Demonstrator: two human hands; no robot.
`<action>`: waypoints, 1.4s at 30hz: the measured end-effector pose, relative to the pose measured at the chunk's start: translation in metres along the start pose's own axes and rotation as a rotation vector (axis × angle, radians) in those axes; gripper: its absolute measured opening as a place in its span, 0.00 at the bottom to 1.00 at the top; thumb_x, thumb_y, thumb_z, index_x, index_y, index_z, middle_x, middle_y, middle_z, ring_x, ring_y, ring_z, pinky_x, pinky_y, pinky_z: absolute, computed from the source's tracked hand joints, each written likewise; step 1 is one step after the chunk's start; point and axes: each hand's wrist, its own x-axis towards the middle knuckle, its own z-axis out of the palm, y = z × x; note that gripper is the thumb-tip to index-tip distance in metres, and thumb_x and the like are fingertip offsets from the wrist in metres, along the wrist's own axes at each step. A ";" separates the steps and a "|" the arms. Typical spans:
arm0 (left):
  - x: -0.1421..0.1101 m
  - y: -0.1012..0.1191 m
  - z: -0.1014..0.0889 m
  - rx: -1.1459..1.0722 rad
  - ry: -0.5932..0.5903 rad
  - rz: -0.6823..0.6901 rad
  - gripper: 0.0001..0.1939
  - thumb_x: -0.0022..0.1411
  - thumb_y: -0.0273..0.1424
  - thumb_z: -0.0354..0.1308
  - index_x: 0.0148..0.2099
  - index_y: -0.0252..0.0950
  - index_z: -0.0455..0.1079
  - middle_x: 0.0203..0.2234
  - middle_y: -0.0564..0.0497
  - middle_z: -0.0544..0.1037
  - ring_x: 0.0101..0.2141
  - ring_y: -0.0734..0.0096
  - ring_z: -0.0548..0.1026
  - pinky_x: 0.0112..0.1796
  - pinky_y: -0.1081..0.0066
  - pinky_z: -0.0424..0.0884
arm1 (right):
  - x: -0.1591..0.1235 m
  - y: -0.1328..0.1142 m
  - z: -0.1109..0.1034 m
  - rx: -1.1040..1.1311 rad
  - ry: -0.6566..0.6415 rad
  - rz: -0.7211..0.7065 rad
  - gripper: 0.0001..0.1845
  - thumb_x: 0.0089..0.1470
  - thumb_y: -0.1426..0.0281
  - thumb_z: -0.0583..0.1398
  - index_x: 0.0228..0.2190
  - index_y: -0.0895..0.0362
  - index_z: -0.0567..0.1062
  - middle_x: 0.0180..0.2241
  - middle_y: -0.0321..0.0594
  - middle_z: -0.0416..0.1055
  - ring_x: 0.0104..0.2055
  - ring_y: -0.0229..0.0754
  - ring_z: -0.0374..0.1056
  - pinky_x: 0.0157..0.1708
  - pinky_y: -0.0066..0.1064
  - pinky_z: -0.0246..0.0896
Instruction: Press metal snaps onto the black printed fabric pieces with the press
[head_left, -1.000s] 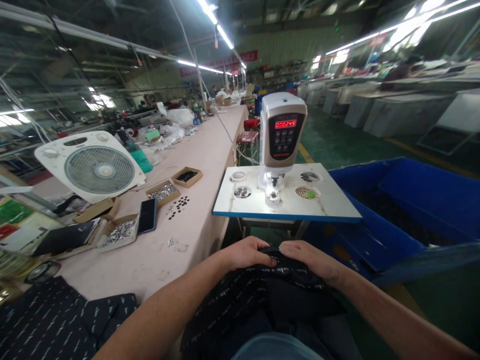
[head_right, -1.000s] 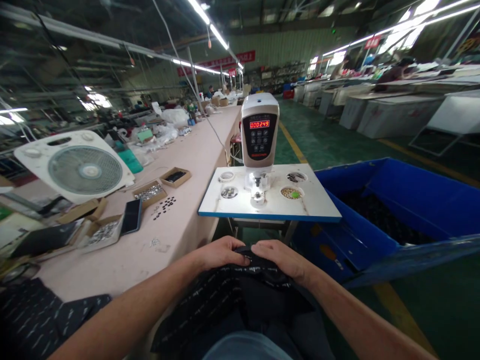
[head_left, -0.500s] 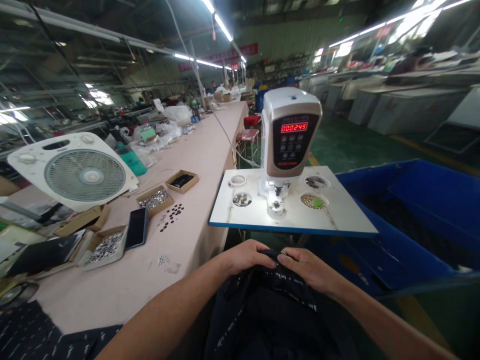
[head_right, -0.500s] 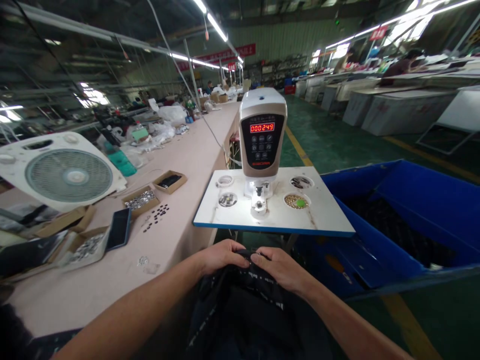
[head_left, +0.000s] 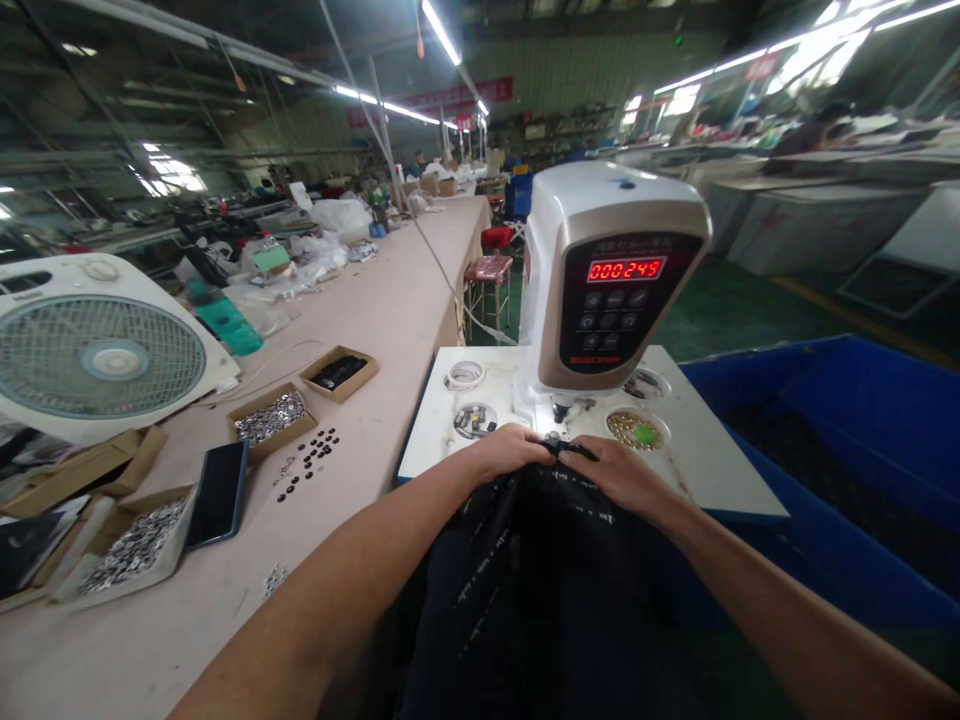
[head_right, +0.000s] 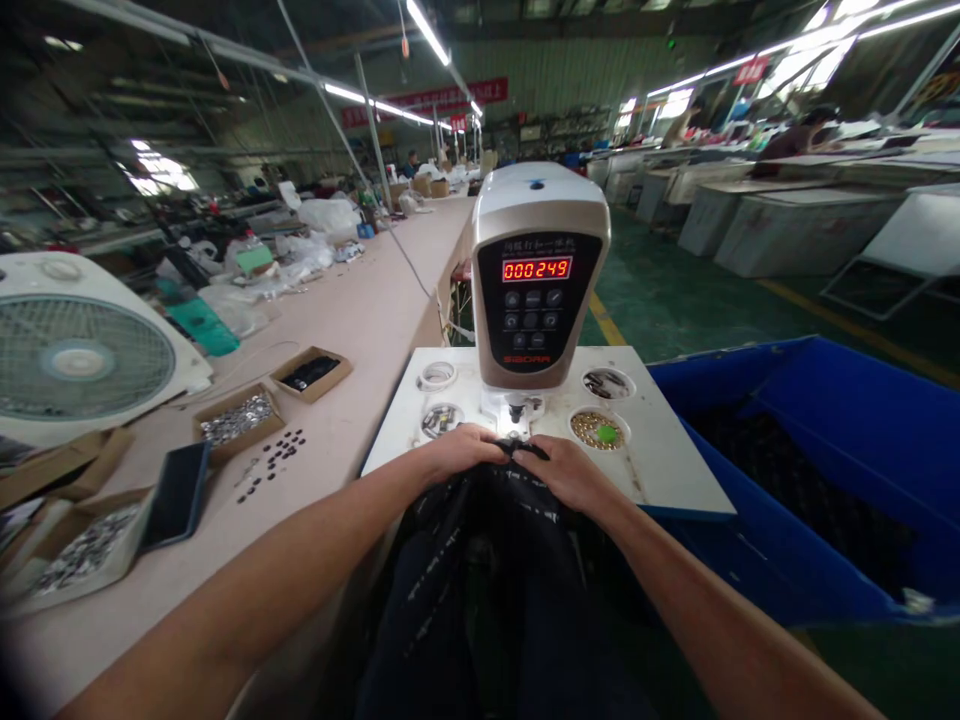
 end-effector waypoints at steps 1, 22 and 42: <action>0.008 0.003 -0.003 0.023 0.009 0.013 0.11 0.45 0.33 0.64 0.31 0.32 0.74 0.22 0.54 0.75 0.25 0.72 0.70 0.30 0.71 0.64 | 0.006 0.002 -0.002 -0.018 0.029 0.002 0.23 0.54 0.48 0.57 0.27 0.55 0.76 0.24 0.37 0.73 0.29 0.46 0.68 0.29 0.34 0.58; 0.046 0.013 -0.016 0.173 0.102 -0.034 0.10 0.46 0.35 0.65 0.26 0.33 0.71 0.19 0.56 0.71 0.25 0.72 0.67 0.28 0.71 0.60 | 0.049 0.030 -0.008 -0.015 0.108 -0.002 0.20 0.52 0.51 0.60 0.28 0.55 0.79 0.26 0.36 0.74 0.32 0.47 0.70 0.33 0.33 0.60; 0.043 0.008 -0.014 0.027 0.118 -0.113 0.10 0.46 0.33 0.69 0.28 0.33 0.73 0.22 0.52 0.76 0.26 0.69 0.72 0.31 0.70 0.67 | 0.046 0.030 0.000 -0.116 0.223 -0.044 0.18 0.55 0.57 0.59 0.35 0.54 0.84 0.34 0.40 0.82 0.39 0.51 0.76 0.38 0.33 0.68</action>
